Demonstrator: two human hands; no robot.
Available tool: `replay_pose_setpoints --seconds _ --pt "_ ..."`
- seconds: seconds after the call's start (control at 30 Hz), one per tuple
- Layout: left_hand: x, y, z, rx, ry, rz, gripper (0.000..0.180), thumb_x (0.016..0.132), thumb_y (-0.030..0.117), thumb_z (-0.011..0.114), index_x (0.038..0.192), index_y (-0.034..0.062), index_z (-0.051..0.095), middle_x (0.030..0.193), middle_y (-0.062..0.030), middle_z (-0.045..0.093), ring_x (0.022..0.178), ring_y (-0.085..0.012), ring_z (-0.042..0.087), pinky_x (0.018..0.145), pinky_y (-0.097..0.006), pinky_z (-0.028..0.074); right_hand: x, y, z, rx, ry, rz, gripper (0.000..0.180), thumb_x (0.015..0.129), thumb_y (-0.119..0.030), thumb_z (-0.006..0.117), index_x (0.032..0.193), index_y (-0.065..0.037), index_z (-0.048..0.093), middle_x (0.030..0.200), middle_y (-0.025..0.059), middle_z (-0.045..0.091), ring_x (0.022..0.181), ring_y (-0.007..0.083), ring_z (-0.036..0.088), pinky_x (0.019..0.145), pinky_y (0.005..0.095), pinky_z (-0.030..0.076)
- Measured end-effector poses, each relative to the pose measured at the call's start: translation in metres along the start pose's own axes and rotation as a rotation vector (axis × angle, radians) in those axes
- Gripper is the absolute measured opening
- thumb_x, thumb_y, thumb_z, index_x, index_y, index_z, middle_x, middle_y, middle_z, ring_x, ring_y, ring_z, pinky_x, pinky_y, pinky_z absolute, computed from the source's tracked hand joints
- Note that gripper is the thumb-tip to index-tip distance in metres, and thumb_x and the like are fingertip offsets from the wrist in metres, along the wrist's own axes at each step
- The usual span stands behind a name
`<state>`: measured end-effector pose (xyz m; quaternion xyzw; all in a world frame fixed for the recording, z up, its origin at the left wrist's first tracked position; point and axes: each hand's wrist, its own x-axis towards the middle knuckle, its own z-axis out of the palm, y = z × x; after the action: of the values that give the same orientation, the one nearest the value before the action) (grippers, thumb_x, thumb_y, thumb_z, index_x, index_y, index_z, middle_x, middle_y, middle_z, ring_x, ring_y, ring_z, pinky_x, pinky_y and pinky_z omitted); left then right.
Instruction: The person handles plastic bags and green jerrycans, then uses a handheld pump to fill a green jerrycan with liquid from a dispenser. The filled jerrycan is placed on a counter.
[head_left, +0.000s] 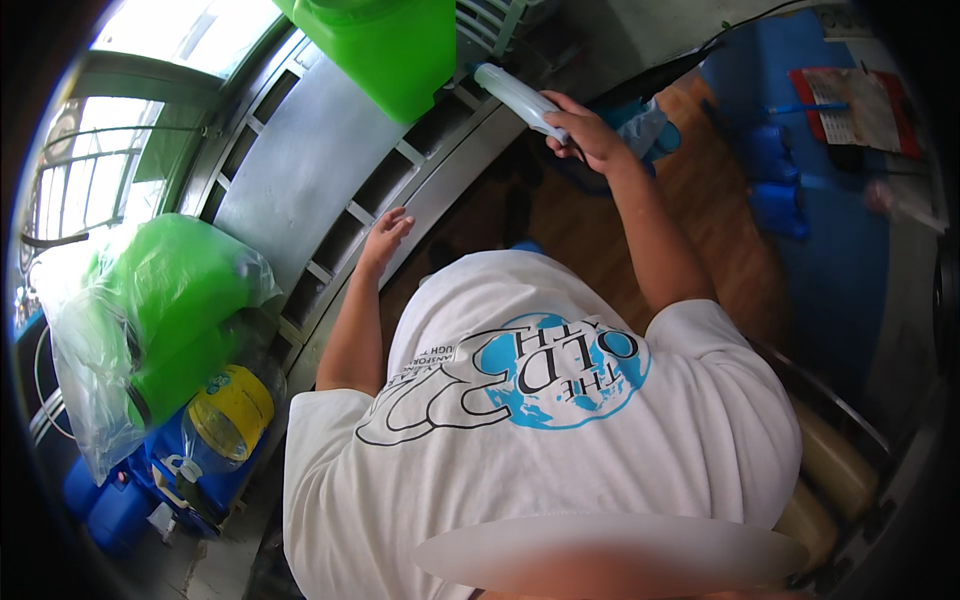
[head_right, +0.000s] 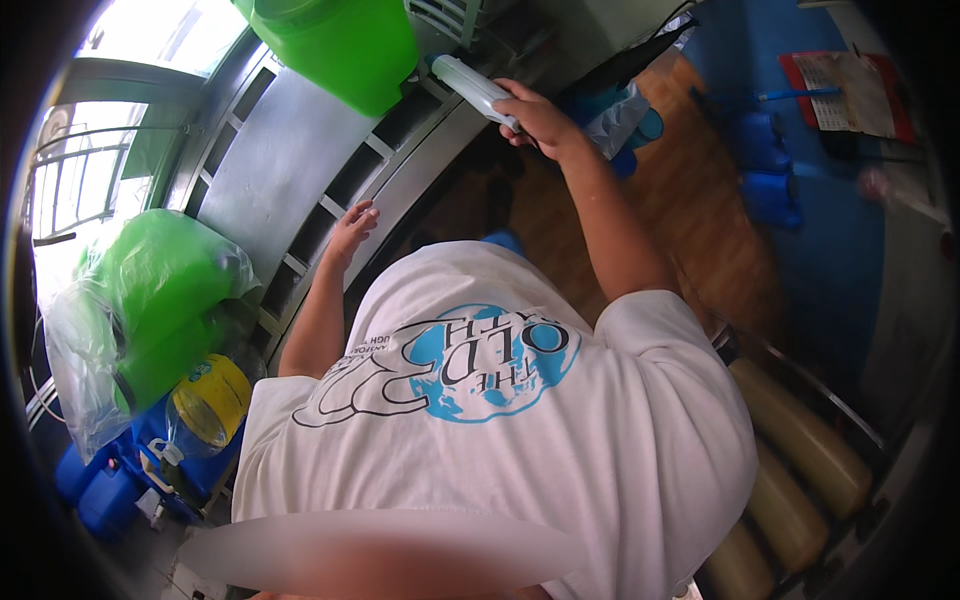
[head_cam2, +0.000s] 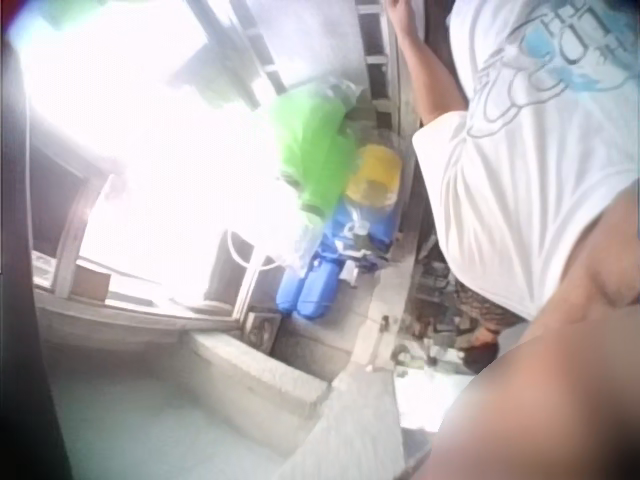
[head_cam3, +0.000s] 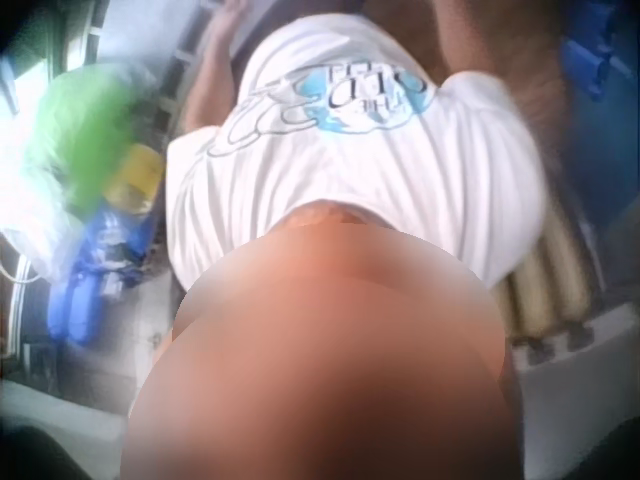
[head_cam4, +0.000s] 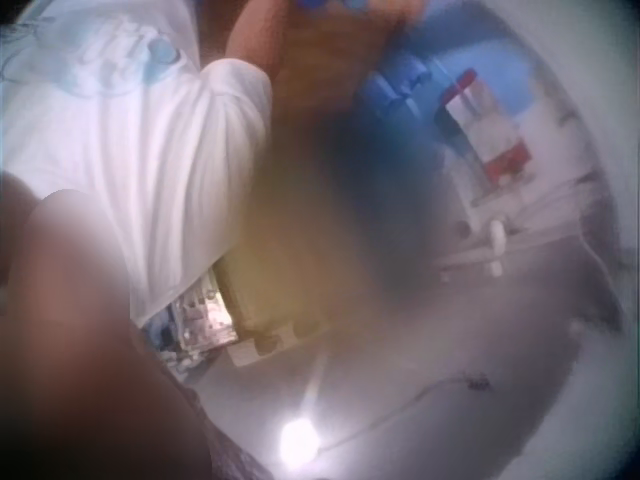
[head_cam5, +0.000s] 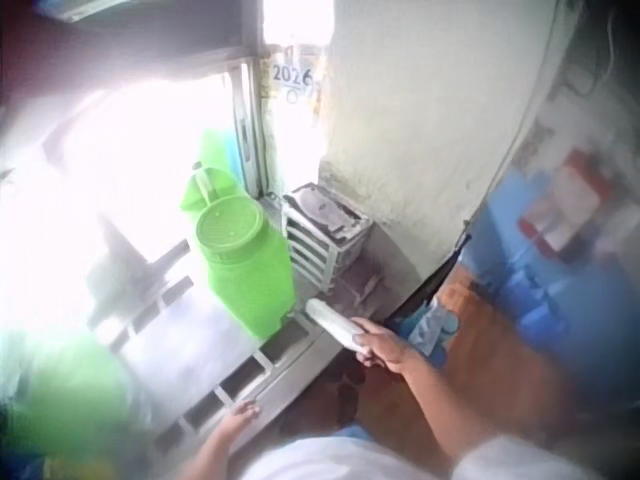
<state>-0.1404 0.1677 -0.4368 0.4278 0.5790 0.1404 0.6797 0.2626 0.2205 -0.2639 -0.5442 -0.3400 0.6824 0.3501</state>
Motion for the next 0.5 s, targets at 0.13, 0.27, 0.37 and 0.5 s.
replay_pose_setpoints --seconds 0.13,0.27,0.37,0.5 --pt "0.013 0.025 0.016 -0.07 0.102 0.085 0.065 0.085 0.039 0.07 0.137 0.0093 0.046 0.112 -0.0039 0.061 0.106 -0.0149 0.056 0.092 -0.033 0.042 -0.018 -0.054 -0.058 0.208 -0.233 -0.164 0.068 0.086 -0.016 0.062 0.146 -0.012 0.03 0.109 0.005 0.051 0.082 0.012 0.055 0.066 0.0249 0.048" --pt "0.021 0.1 0.026 -0.132 0.466 0.462 0.077 0.083 0.029 0.075 0.143 0.0058 0.033 0.133 -0.0154 0.05 0.109 -0.024 0.056 0.096 -0.036 0.045 0.03 -0.106 -0.107 0.134 -0.213 -0.309 0.072 0.088 -0.015 0.062 0.149 -0.013 0.024 0.114 0.0039 0.05 0.09 0.0143 0.058 0.074 0.0288 0.053" --pt "0.008 0.186 0.016 0.192 0.83 0.801 0.101 0.074 0.033 0.082 0.149 0.0093 0.02 0.139 -0.0169 0.044 0.12 -0.0294 0.049 0.1 -0.043 0.039 0.097 -0.131 -0.137 0.138 -0.285 -0.355 0.063 0.091 -0.018 0.06 0.146 -0.013 0.03 0.112 0.0023 0.054 0.092 0.013 0.059 0.073 0.0285 0.054" --pt "-0.013 0.291 0.005 0.49 0.958 1.032 0.124 0.063 0.038 0.088 0.15 0.0078 0.005 0.143 -0.0256 0.037 0.132 -0.0378 0.038 0.109 -0.048 0.032 0.171 -0.154 -0.154 0.108 -0.27 -0.388 0.043 0.091 -0.026 0.059 0.131 -0.011 0.052 0.115 0.0074 0.063 0.095 0.0183 0.064 0.077 0.0304 0.054"
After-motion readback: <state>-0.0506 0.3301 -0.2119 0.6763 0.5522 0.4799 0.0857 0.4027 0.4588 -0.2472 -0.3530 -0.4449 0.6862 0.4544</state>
